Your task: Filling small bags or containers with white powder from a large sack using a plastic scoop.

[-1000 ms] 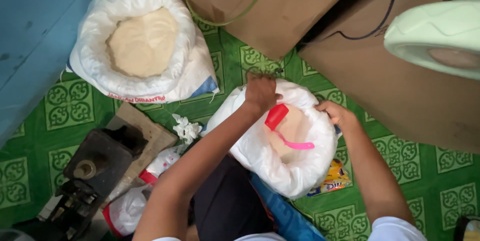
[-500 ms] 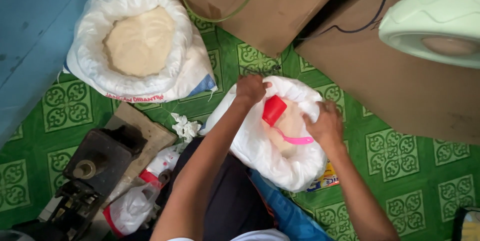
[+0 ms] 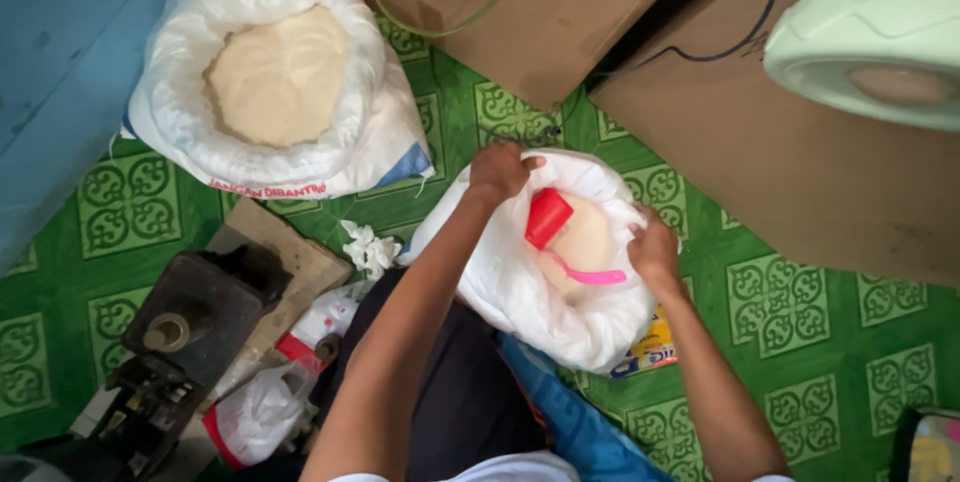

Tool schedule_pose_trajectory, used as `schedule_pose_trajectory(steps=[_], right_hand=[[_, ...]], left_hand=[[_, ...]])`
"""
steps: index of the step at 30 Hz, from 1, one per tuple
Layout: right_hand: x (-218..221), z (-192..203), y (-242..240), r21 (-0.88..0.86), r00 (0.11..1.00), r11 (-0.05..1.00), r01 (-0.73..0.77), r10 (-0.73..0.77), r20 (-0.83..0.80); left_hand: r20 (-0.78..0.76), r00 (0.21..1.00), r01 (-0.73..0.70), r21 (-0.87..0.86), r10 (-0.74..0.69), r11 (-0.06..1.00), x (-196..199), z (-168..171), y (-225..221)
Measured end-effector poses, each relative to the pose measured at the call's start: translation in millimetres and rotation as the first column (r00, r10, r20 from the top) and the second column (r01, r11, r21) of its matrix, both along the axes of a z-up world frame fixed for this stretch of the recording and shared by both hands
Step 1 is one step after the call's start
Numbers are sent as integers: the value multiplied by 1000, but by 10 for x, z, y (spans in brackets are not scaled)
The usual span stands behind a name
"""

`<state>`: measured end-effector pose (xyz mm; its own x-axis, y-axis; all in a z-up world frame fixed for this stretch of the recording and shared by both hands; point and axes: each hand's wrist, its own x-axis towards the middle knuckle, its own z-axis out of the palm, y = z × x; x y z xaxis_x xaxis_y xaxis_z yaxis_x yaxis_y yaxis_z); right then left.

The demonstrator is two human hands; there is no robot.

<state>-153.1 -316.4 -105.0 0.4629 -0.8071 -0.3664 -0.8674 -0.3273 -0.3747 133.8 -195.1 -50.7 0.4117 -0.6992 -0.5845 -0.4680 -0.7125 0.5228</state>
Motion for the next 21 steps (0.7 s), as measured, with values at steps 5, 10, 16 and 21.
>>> schedule_pose_trajectory(steps=[5, 10, 16, 21], right_hand=[[-524, -405, -198, 52, 938, 999, 4, -22, 346], [-876, -817, -214, 624, 717, 758, 189, -541, 440], [-1318, -1616, -612, 898, 696, 436, 65, -665, 272], [-904, -1529, -716, 891, 727, 433, 135, -654, 208]], left_hand=[[-56, 998, 7, -114, -14, 993, 55, -18, 123], [-198, 980, -55, -198, 15, 979, 210, -73, 270], [-400, 916, -118, -210, 24, 971, 318, -549, 237], [-247, 969, -74, -253, 9, 965, 173, -629, 124]])
